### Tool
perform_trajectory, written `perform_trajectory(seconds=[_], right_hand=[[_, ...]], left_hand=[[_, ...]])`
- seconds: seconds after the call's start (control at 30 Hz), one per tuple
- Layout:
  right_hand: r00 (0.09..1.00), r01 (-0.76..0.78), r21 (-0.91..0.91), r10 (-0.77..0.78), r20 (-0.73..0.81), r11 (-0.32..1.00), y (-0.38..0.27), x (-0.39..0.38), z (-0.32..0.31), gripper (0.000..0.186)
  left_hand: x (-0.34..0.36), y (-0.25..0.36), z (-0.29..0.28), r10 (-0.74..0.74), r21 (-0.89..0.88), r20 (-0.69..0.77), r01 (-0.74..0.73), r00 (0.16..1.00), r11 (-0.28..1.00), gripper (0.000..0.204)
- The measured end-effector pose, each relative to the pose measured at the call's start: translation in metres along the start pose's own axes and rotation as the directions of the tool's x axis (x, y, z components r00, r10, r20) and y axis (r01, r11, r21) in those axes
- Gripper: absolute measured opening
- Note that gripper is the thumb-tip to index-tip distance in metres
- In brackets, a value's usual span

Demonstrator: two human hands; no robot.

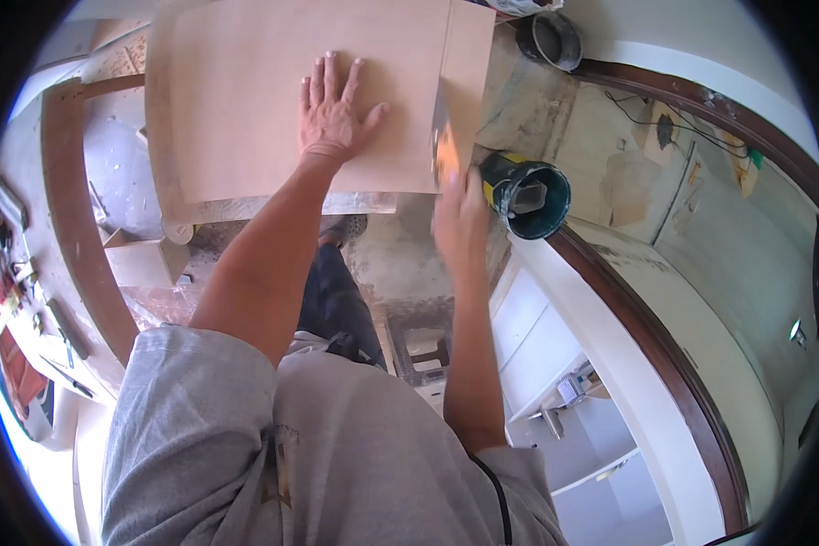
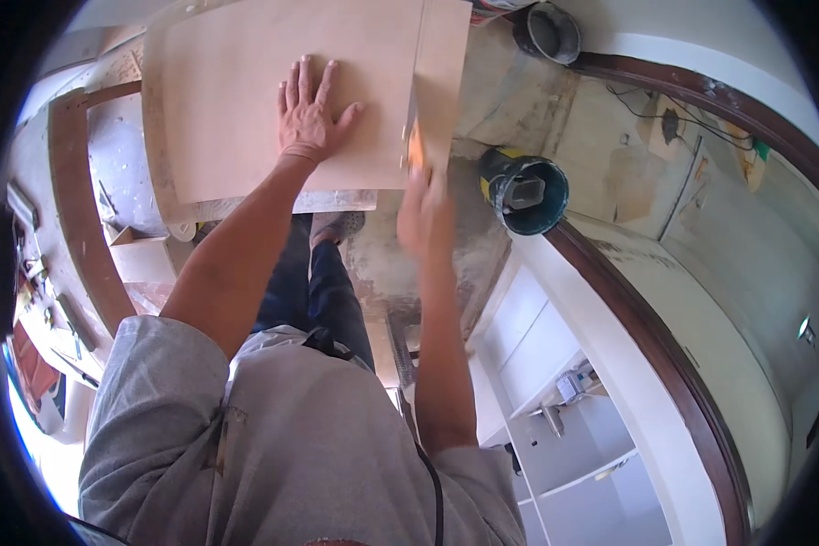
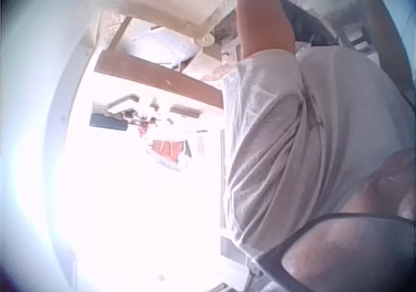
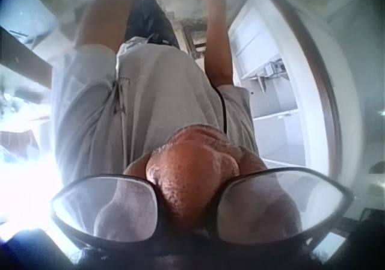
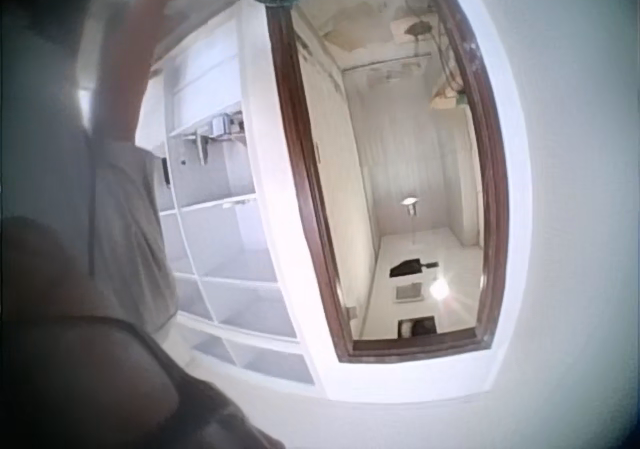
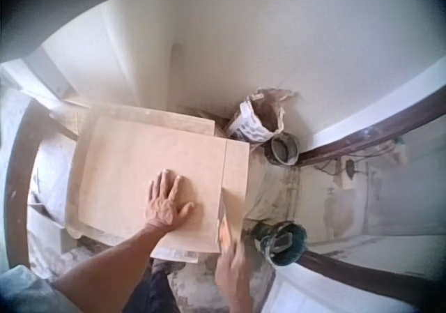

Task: The person cuts a piece off a wooden board using a hand saw and then sands the edges of the board with a sanding block.

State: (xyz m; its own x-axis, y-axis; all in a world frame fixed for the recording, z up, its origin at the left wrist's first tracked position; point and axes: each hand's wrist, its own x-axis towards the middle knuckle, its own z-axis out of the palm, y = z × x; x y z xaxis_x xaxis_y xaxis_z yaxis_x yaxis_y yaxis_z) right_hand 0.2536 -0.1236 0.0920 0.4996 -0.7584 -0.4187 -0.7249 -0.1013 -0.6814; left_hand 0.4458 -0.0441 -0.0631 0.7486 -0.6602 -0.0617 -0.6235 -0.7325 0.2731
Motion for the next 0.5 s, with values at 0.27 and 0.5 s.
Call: perform_trajectory(seconds=[0.27, 0.5], right_hand=[[0.941, -0.263, -0.333, 0.316, 0.117, 0.906, 0.024, -0.16, -0.05, 0.041], [0.994, 0.083, -0.116, -0.09, -0.06, 0.99, 0.04, 0.067, 0.039, 0.04]], left_hand=[[-0.003, -0.004, 0.006, -0.008, 0.007, 0.043, 0.008, 0.999, 1.0, 0.087], [0.0, -0.003, 0.008, 0.003, 0.015, -0.016, -0.003, 1.0, 1.0, 0.088]])
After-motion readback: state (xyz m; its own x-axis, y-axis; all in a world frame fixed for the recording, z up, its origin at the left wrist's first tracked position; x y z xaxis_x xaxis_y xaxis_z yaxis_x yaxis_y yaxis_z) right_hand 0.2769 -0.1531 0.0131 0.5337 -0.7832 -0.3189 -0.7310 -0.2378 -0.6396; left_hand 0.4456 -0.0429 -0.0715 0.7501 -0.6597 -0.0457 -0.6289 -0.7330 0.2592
